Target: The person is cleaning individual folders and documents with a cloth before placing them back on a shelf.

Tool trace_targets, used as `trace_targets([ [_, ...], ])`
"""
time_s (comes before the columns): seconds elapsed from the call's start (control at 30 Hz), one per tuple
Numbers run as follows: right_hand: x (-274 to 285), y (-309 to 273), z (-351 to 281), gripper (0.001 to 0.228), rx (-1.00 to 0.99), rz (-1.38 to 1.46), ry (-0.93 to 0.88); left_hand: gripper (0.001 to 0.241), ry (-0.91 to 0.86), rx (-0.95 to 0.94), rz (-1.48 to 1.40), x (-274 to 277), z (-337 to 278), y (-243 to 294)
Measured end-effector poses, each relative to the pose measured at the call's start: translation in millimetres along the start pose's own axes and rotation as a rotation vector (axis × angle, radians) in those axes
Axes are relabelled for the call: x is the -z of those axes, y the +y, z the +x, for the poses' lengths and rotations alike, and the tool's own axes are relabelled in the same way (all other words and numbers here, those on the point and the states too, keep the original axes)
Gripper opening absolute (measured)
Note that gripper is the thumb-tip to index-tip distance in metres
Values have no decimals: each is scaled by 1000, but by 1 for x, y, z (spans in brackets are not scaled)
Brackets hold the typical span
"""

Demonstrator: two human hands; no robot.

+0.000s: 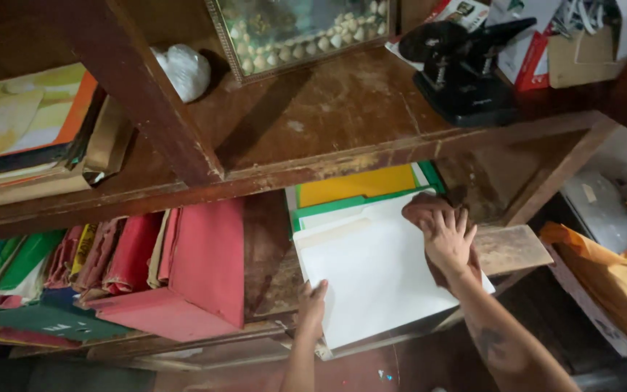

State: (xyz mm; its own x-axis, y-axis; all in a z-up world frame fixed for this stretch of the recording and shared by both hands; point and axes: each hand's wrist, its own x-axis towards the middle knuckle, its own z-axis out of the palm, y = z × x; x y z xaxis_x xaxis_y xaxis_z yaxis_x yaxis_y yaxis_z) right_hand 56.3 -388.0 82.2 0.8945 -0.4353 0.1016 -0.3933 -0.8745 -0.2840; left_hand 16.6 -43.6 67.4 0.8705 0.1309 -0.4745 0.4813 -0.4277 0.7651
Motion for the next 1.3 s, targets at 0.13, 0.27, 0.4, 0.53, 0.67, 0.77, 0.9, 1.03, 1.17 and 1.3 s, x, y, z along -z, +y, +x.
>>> trace_targets([
  [0.13,59,-94,-50,40,296,211,148,56,-3,-57,-268,-16,27,-25],
  [0.27,5,-194,-97,54,573,51,-369,58,98,26,-81,-13,19,-15],
  [0.4,49,-185,-72,53,750,141,-241,29,347,-1043,908,-58,84,-76],
  [0.53,182,-139,-80,45,493,602,-205,65,9,72,-215,-1,-14,17],
  [0.67,86,-13,-24,51,117,38,-96,64,59,88,-237,-10,-3,6],
  [0.77,38,55,-25,54,36,2,-47,55,98,-16,-348,-16,8,-3],
  [0.9,-1,101,-63,46,73,-64,193,57,110,-44,-458,-26,23,-11],
  [1.03,23,98,-115,27,114,291,276,60,125,-73,-399,-16,-7,2],
  [1.17,136,38,-179,61,-605,986,215,74,-28,118,-646,19,-29,46],
  [1.3,116,53,-214,68,-682,1125,182,67,-201,-82,-421,45,-64,49],
])
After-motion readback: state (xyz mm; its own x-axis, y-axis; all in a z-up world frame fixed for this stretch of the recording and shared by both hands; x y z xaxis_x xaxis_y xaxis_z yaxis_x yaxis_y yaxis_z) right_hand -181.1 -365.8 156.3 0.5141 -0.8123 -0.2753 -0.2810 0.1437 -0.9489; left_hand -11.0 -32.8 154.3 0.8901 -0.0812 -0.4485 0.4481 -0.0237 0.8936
